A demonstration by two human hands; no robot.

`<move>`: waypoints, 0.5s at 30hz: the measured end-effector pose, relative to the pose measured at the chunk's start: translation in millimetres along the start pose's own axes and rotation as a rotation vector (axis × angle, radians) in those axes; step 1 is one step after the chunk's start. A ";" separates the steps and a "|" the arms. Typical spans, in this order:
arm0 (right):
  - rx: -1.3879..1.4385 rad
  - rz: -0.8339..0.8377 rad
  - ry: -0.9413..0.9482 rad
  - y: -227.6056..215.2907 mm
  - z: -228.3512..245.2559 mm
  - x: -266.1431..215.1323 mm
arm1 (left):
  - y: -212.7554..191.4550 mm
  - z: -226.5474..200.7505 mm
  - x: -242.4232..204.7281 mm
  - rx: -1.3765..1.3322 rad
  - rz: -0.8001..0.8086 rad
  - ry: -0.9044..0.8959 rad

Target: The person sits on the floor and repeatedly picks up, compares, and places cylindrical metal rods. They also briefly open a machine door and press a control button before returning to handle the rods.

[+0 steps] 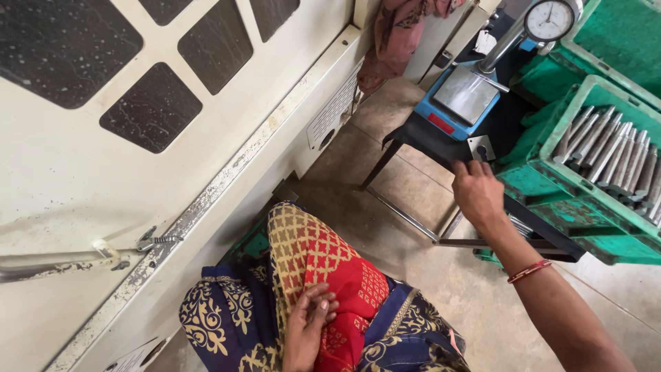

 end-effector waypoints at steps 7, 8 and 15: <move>-0.156 -0.056 0.026 6.0 -33.8 45.9 | -4.8 5.5 -0.6 -0.022 -0.004 0.019; -0.192 -0.041 0.040 9.9 -35.1 53.7 | -4.4 6.7 0.9 -0.016 0.007 0.035; 0.162 -0.244 0.122 -114.0 -25.6 12.6 | -19.2 19.6 8.6 -0.054 -0.013 0.074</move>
Point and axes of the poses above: each hand's wrist, its own x-axis towards the middle knuckle, its own y-axis out of the palm, z = x × y, the point moved 10 cm from there along x, towards the middle knuckle, and after that the axes turned 3 degrees about y, right-handed, at the moved point
